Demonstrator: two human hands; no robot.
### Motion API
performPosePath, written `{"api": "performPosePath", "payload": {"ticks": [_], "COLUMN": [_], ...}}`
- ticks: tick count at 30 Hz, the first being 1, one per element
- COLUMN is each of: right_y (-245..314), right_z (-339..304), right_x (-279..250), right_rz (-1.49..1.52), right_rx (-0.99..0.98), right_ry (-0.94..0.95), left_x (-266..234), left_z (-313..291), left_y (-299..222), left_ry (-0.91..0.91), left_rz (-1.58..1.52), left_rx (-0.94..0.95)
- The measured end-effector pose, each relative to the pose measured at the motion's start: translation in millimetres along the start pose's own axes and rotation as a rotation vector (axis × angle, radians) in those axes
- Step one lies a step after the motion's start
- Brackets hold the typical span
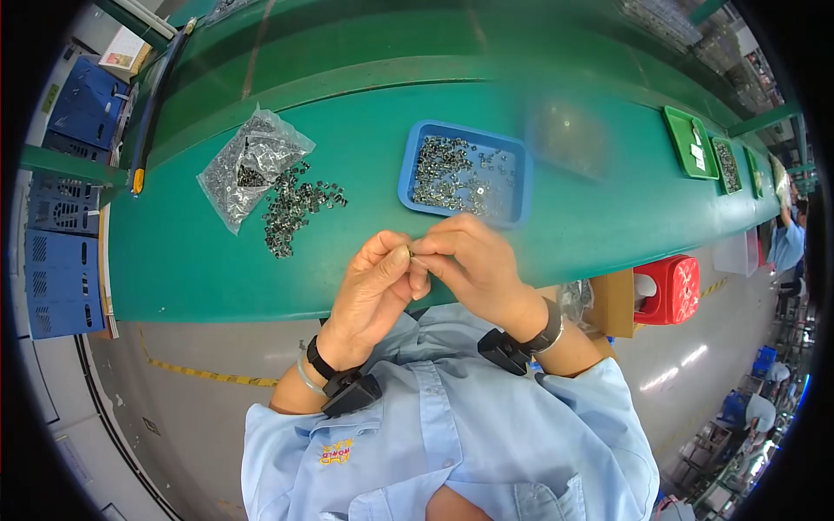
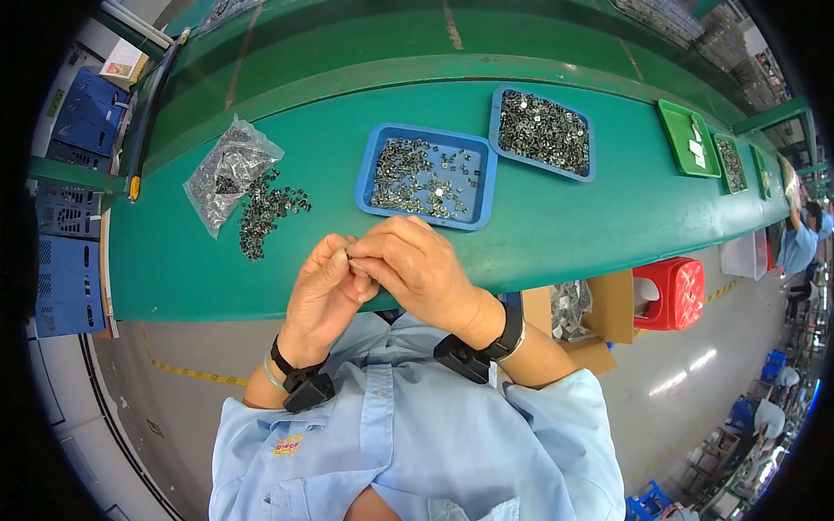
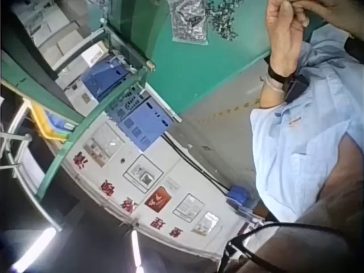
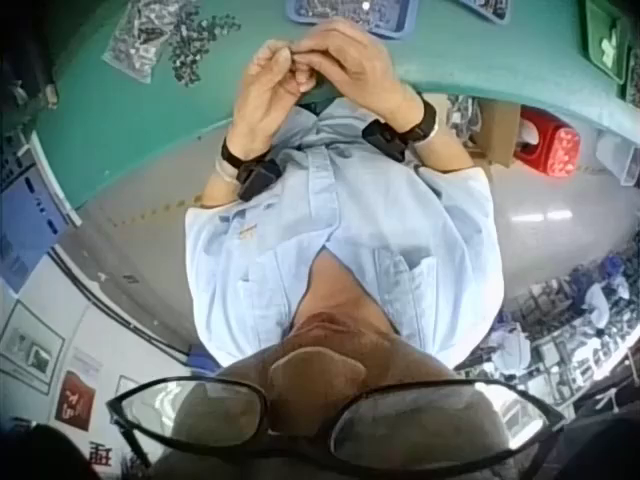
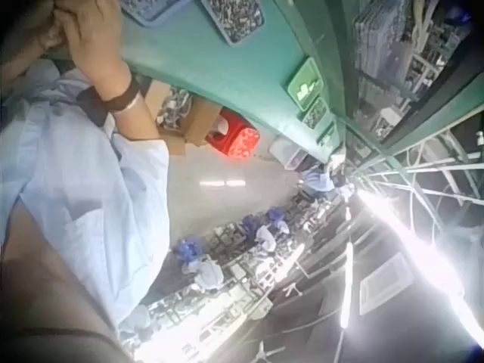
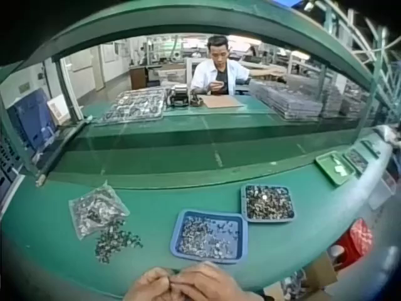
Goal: The person picks up a small component from the green surface and joins it with another piece by hand, then places the assembled unit into a blue tray.
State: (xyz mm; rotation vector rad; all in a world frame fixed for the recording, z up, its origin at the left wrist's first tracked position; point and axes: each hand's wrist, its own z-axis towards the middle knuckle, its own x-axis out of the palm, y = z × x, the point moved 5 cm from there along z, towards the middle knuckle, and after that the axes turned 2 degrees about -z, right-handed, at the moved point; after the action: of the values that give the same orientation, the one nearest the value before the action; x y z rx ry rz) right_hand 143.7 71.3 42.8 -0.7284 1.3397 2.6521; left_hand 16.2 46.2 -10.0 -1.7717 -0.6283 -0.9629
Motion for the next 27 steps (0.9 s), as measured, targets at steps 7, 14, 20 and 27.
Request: {"api": "performPosePath", "payload": {"ticks": [7,14,20,27], "right_y": [-2.3,-3.4,0.2,7.6], "right_z": [4.5,0.8,1.7,6.3], "right_x": [-5.2,-2.9,-1.2,-0.9], "right_rz": [-0.066,0.147,0.165,0.079], "right_rx": [-0.080,0.053,0.053,-0.087], "right_ry": [0.014,-0.040,-0.032,-0.030], "left_x": [5.4,11.9,13.0,13.7], "left_z": [1.3,-2.5,-4.1,-6.8], "left_y": [-5.0,-4.5,-2.9,-8.8], "left_ry": [0.004,0.028,0.051,0.058], "left_rz": [0.164,-0.037,-0.057,-0.026], "left_rx": [-0.025,-0.038,-0.037,0.008]}}
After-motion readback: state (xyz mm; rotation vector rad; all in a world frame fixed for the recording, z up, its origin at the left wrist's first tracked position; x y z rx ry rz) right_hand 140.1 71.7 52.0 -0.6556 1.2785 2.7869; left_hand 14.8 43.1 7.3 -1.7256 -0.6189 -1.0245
